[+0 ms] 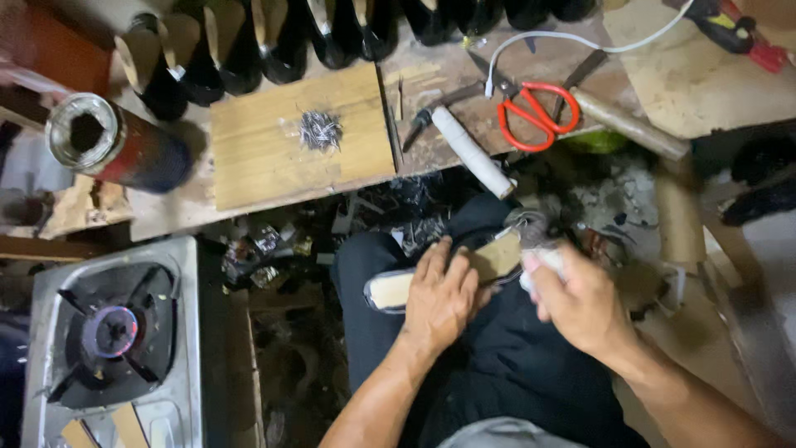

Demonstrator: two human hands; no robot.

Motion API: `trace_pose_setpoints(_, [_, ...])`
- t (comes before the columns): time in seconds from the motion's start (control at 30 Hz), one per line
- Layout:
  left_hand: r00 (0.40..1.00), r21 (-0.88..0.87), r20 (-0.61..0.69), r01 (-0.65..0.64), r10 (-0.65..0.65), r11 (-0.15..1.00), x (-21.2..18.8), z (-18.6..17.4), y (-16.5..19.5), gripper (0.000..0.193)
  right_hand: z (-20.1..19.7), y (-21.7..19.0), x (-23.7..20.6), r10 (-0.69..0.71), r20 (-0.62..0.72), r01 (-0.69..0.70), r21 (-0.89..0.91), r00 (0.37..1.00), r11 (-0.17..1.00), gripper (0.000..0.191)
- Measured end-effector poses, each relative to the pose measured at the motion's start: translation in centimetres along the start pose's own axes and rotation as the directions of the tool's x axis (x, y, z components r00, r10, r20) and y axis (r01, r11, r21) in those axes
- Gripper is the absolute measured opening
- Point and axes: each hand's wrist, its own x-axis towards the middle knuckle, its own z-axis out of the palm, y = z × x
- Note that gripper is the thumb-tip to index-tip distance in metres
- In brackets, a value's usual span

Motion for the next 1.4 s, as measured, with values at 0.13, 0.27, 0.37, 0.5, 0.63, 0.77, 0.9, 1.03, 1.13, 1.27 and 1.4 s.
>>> trace_pose_setpoints(0.13, [1.000, -0.032, -0.021, 0.000, 0.000, 0.999, -0.1, 0.1, 0.0, 0.040, -0.4, -1.0, 0.1, -0.037, 0.098, 0.052, -0.150, 0.995, 0.987, 0.030])
trace_pose_setpoints(0.27, [1.000, -0.013, -0.006, 0.017, -0.017, 1.000, -0.3, 0.5, 0.1, 0.041, -0.3, -1.0, 0.0, 0.066, 0.082, -0.053, -0.148, 0.994, 0.988, 0.031])
trace_pose_setpoints(0.37, [0.999, -0.020, 0.006, 0.031, -0.031, 0.999, -0.2, 0.2, 0.3, 0.041, 0.1, 0.2, -0.4, -0.288, -0.232, 0.307, 0.053, 0.929, 0.950, 0.028])
trace_pose_setpoints(0.5, [0.997, -0.005, 0.061, 0.056, -0.055, 0.998, 0.8, -1.1, 0.9, 0.045, 0.6, 2.2, 0.2, -0.246, 0.130, 0.278, -0.479, 0.961, 0.833, 0.030])
trace_pose_setpoints(0.63, [0.810, -0.082, 0.510, 0.382, -0.291, 0.920, 2.5, -2.3, 1.6, 0.071, 0.0, 4.0, -0.3, -0.068, 0.051, 0.073, -0.098, 0.996, 0.993, 0.033])
trace_pose_setpoints(0.77, [0.882, -0.060, 0.394, 0.305, -0.258, 0.950, 6.1, -2.0, 2.1, 0.066, 0.1, 4.7, -1.8, 0.030, 0.028, -0.035, 0.207, 0.999, 0.978, 0.037])
trace_pose_setpoints(0.9, [0.928, -0.241, 0.265, 0.327, -0.262, 0.914, 8.3, -3.2, 1.7, 0.038, -0.1, 4.5, -3.8, 0.105, 0.023, -0.101, 0.513, 0.994, 0.852, 0.035])
trace_pose_setpoints(1.03, [0.749, -0.682, 0.061, 0.514, -0.660, 0.520, 5.2, -7.0, 0.0, 0.047, -0.2, 4.1, -5.0, 0.095, 0.090, -0.130, 0.616, 0.991, 0.777, 0.038])
trace_pose_setpoints(1.13, [0.713, -0.777, 0.061, 0.474, -0.699, 0.415, 1.3, -8.2, -1.1, 0.045, 1.0, 3.9, -5.0, 0.136, 0.223, -0.243, 0.573, 0.965, 0.782, 0.036])
trace_pose_setpoints(1.27, [0.647, -0.840, 0.250, 0.515, -0.720, 0.171, -3.6, -6.8, -1.2, 0.048, 4.2, 3.9, -5.1, 0.093, 0.383, -0.240, 0.356, 0.919, 0.903, 0.029])
trace_pose_setpoints(1.4, [0.793, -0.690, 0.143, 0.509, -0.592, 0.515, -7.1, -6.3, -1.5, 0.039, 6.5, 3.2, -6.2, -0.026, 0.421, -0.122, 0.321, 0.906, 0.939, 0.025])
